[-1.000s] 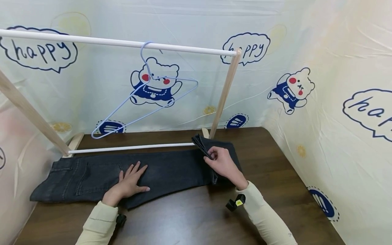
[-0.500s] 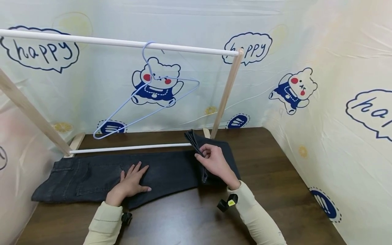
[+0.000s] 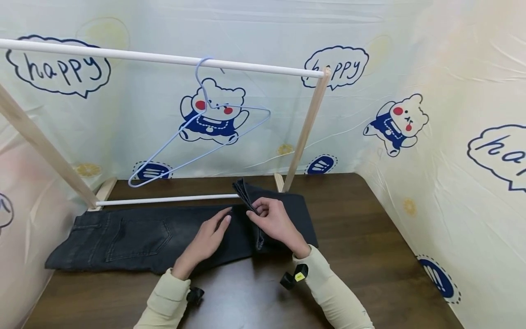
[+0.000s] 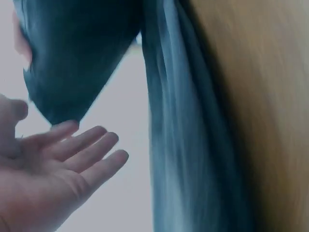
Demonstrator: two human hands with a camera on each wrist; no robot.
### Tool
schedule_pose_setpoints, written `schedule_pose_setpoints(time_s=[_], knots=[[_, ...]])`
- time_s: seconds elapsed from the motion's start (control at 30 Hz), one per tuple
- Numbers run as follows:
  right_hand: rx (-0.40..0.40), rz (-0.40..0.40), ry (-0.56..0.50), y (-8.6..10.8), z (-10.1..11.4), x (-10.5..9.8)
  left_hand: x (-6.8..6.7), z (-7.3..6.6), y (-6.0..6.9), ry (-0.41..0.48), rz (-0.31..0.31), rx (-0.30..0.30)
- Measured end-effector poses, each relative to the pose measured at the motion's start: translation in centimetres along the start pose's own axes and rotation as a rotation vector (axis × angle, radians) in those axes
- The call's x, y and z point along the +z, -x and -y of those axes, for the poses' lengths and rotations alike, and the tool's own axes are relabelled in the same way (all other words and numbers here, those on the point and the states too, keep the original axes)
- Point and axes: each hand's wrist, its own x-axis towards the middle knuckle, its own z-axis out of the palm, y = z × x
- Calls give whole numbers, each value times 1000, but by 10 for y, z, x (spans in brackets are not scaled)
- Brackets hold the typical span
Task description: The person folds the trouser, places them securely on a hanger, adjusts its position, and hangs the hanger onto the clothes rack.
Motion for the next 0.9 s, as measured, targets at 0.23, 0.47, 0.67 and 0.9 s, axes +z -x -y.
schedule_pose_setpoints(time_s=[0.23, 0.47, 0.67, 0.9], knots=[[3, 75, -7, 0, 7, 11, 20, -21, -8, 678, 27, -260], [-3, 197, -14, 5, 4, 26, 28, -21, -8, 815, 46, -313], [-97, 283, -14, 17, -7, 22, 32, -15, -9, 811, -64, -291], [-242, 364, 174, 38, -36, 1, 34, -12, -10, 741, -16, -278]])
